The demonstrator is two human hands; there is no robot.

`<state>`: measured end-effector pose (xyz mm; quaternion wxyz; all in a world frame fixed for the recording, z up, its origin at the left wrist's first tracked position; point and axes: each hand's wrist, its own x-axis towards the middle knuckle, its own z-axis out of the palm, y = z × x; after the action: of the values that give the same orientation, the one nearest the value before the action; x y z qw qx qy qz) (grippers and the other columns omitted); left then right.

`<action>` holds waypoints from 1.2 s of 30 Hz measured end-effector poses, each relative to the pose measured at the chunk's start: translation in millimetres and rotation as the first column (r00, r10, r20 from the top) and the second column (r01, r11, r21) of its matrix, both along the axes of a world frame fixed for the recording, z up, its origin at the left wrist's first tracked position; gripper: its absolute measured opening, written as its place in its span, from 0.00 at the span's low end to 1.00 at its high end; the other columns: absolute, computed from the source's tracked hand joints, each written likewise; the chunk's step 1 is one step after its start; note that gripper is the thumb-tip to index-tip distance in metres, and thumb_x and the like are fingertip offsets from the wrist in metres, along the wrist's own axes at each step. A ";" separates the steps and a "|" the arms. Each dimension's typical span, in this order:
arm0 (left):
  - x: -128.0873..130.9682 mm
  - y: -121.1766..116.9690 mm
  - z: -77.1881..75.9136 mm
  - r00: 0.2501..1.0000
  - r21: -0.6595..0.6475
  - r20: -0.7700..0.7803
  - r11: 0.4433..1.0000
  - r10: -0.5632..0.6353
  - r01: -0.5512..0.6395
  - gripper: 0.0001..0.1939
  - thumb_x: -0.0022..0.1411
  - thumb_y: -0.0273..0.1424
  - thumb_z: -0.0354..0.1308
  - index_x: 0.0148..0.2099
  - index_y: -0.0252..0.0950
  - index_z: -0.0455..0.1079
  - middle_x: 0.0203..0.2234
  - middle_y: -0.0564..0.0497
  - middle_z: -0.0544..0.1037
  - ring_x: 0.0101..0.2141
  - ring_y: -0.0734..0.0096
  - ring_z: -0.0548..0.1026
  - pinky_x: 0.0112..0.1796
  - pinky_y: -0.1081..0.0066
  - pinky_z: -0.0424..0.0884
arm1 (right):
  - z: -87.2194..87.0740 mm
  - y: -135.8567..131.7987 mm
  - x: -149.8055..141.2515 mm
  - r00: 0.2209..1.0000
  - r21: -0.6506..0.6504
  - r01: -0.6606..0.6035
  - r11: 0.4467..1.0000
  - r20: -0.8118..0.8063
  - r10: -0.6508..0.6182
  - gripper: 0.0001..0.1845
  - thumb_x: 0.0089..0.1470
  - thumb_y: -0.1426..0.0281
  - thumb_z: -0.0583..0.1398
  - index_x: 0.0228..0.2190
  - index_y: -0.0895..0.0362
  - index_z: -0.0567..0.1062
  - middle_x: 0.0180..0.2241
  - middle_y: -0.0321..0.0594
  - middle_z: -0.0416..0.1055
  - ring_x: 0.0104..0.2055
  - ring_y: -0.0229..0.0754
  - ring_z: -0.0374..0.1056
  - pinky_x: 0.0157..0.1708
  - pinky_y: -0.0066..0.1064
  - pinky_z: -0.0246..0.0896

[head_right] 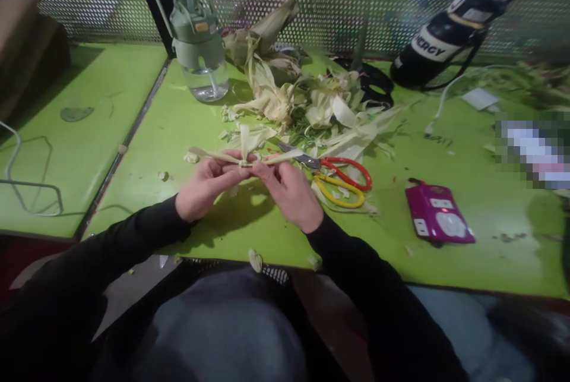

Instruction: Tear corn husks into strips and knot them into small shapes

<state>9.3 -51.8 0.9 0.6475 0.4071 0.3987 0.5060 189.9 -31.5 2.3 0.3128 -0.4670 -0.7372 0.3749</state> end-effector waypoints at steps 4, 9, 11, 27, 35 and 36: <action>1.7 -0.4 -4.0 0.999 0.046 -0.048 0.999 -0.017 0.019 0.10 0.57 0.29 0.69 0.40 0.31 0.73 0.30 0.50 0.84 0.33 0.74 0.82 0.40 0.74 0.77 | 6.3 -3.9 -1.4 0.995 0.148 0.068 0.987 -0.079 -0.056 0.21 0.66 0.51 0.54 0.30 0.53 0.70 0.22 0.32 0.62 0.24 0.36 0.58 0.26 0.32 0.54; 0.7 -1.1 -5.1 0.994 0.094 -0.102 0.995 -0.033 0.042 0.14 0.60 0.36 0.67 0.41 0.29 0.72 0.28 0.47 0.83 0.30 0.73 0.82 0.36 0.74 0.77 | 14.3 -15.3 -0.1 0.995 0.248 0.078 0.966 -0.086 -0.058 0.20 0.67 0.56 0.54 0.26 0.52 0.69 0.22 0.33 0.63 0.24 0.37 0.58 0.27 0.33 0.56; -1.8 -0.4 -3.5 0.995 0.124 -0.100 0.992 -0.020 0.032 0.15 0.60 0.37 0.67 0.41 0.30 0.72 0.29 0.47 0.84 0.31 0.73 0.82 0.38 0.73 0.77 | 15.3 -15.9 3.0 0.992 0.246 0.093 0.965 -0.102 -0.069 0.20 0.67 0.57 0.55 0.26 0.52 0.69 0.22 0.33 0.62 0.24 0.37 0.57 0.26 0.33 0.55; 0.9 -1.6 -5.5 0.970 0.112 -0.149 0.971 -0.192 0.209 0.10 0.59 0.34 0.67 0.36 0.31 0.75 0.31 0.46 0.84 0.33 0.68 0.84 0.41 0.68 0.79 | 18.4 -5.2 7.1 0.994 0.292 0.055 0.955 -0.111 -0.023 0.10 0.61 0.63 0.64 0.29 0.53 0.81 0.29 0.37 0.78 0.32 0.41 0.71 0.35 0.37 0.66; -2.1 -0.3 -8.6 0.955 0.007 -0.130 0.963 -0.267 0.271 0.10 0.53 0.30 0.71 0.35 0.31 0.75 0.27 0.48 0.83 0.31 0.69 0.83 0.38 0.71 0.77 | 17.7 -6.0 8.4 0.991 0.195 0.078 0.978 -0.119 -0.055 0.13 0.60 0.57 0.64 0.29 0.50 0.83 0.29 0.35 0.80 0.31 0.41 0.74 0.33 0.34 0.67; -1.5 -1.0 -8.6 0.959 -0.004 -0.113 0.965 -0.259 0.261 0.10 0.54 0.30 0.70 0.35 0.31 0.75 0.28 0.48 0.83 0.31 0.69 0.83 0.39 0.70 0.77 | 17.9 -4.5 9.3 0.990 0.176 0.086 0.981 -0.127 -0.064 0.13 0.60 0.57 0.64 0.29 0.51 0.83 0.29 0.35 0.80 0.31 0.41 0.74 0.33 0.34 0.67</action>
<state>7.8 -52.7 -7.7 0.6828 0.4871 0.3748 0.3950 199.1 -36.0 20.2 0.4121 -0.4406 -0.7298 0.3216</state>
